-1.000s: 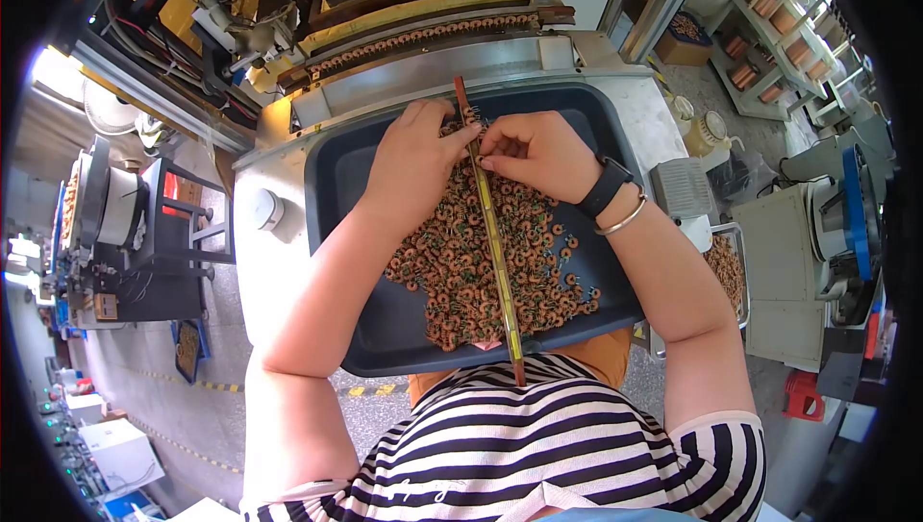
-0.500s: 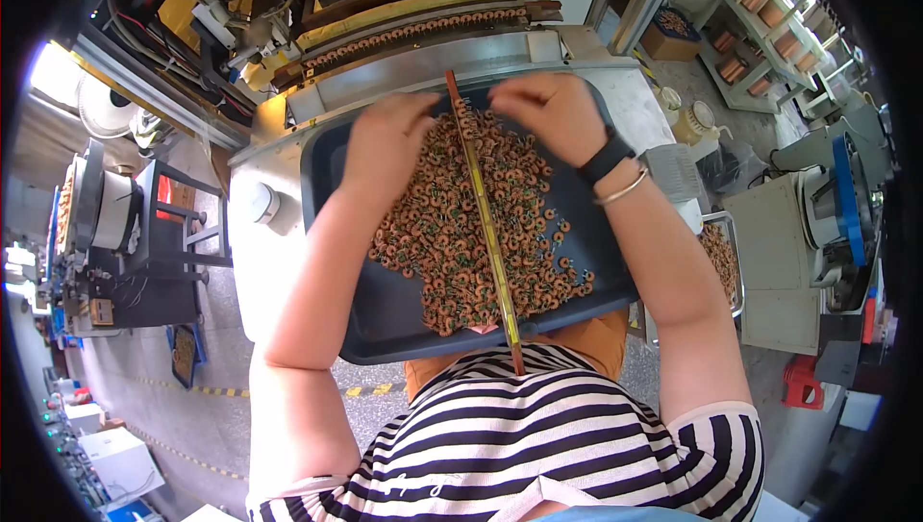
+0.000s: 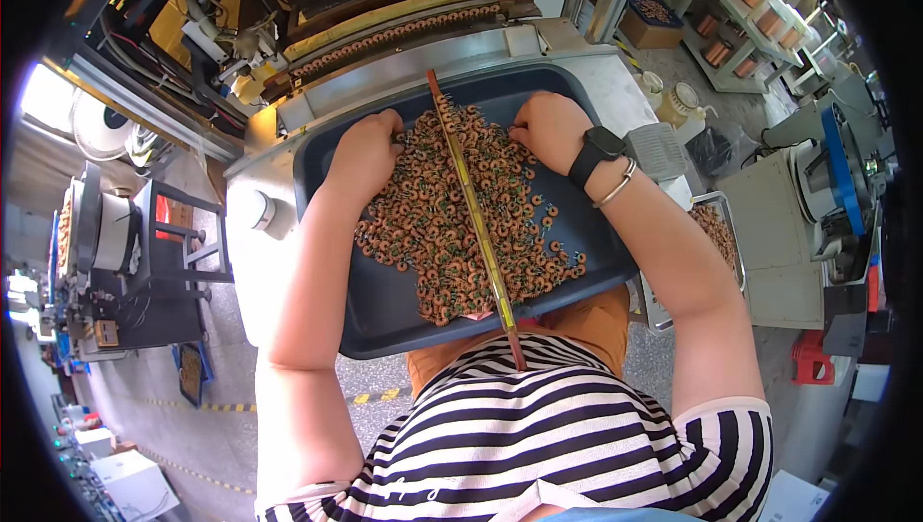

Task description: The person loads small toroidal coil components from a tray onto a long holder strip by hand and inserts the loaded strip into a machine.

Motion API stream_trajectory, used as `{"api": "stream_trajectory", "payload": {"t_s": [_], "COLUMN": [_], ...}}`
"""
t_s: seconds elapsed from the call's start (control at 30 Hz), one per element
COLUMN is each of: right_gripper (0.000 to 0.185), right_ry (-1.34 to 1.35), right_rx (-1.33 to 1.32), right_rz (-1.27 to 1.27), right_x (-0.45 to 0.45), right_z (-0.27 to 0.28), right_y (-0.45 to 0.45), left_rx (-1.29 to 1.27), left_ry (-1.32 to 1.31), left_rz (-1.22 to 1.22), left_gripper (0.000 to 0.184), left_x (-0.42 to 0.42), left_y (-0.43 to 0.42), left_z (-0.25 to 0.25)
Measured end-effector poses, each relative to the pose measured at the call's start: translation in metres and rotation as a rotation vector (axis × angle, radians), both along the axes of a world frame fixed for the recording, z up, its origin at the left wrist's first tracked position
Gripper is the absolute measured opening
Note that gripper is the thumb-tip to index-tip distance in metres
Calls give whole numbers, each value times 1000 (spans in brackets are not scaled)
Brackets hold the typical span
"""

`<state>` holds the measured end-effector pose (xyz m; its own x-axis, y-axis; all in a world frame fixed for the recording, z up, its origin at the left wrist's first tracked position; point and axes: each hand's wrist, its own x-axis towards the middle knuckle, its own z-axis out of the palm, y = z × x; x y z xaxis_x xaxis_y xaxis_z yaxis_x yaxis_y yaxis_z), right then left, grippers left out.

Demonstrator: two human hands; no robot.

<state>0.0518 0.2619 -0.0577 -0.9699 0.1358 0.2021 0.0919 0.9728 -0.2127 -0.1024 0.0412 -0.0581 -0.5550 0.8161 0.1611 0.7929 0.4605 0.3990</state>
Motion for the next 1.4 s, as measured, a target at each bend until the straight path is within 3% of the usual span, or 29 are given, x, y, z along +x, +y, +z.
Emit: {"api": "stream_trajectory", "payload": {"t_s": [0.13, 0.23, 0.33, 0.43, 0.5, 0.53, 0.6, 0.67, 0.73, 0.77, 1.03, 1.1, 1.17, 1.23, 1.27, 1.3, 1.37, 1.4], "right_gripper": [19, 17, 16, 14, 14, 15, 15, 15, 15, 12, 8, 10, 10, 10, 12, 12, 16, 19], "right_ry": [16, 153, 195, 102, 72, 34, 39, -15, 21, 14, -12, 271, 290, 379, 306, 304, 251, 265], "right_rx": [-270, -691, -813, -860, -869, -872, -822, -888, -766, -817, -928, -636, -500, -561, -733, -734, -821, -849], "right_rz": [-43, 17, 89, 94, 142, 192, 219, 185, 197, 188, 166, 202, 246, 248, 164, 169, 170, 230], "right_x": [-2, -3, -1, -2, -5, -7, -11, -14, -15, -13, -16, -19, -17, -15, -10, -8, -4, -3], "right_z": [-1, -12, -4, 19, 25, 26, 24, 26, 24, 24, 15, 11, 14, 13, 21, 26, 33, 33], "right_y": [5, 21, 18, -1, -13, -18, -29, -38, -40, -41, -45, -47, -42, -39, -41, -44, -49, -54], "left_rx": [43, -119, -225, -270, 30, 28, 197, 112, 179, 130, 114, 88, 104, 264, 331, 395, 421, 483], "left_ry": [76, 38, -72, -6, 28, 29, 82, 42, 314, 290, 268, 244, 256, 167, 230, 293, 187, -245], "left_rz": [19, -28, 4, 15, 71, 68, -221, -266, -441, -448, -401, -388, -393, -328, -212, -96, -16, 42], "left_gripper": [21, 19, 16, 16, 11, 11, 17, 20, 21, 21, 24, 26, 25, 21, 19, 17, 11, 10], "left_x": [-3, -4, -1, 2, 13, 16, 24, 30, 31, 33, 40, 40, 40, 39, 42, 45, 46, 48], "left_y": [-7, -12, -11, -9, -4, 0, 5, 7, 7, 6, 5, 6, 6, 5, 6, 7, 10, 12], "left_z": [-2, 11, 19, 22, 31, 33, 35, 35, 28, 27, 17, 17, 19, 17, 21, 27, 30, 30]}}
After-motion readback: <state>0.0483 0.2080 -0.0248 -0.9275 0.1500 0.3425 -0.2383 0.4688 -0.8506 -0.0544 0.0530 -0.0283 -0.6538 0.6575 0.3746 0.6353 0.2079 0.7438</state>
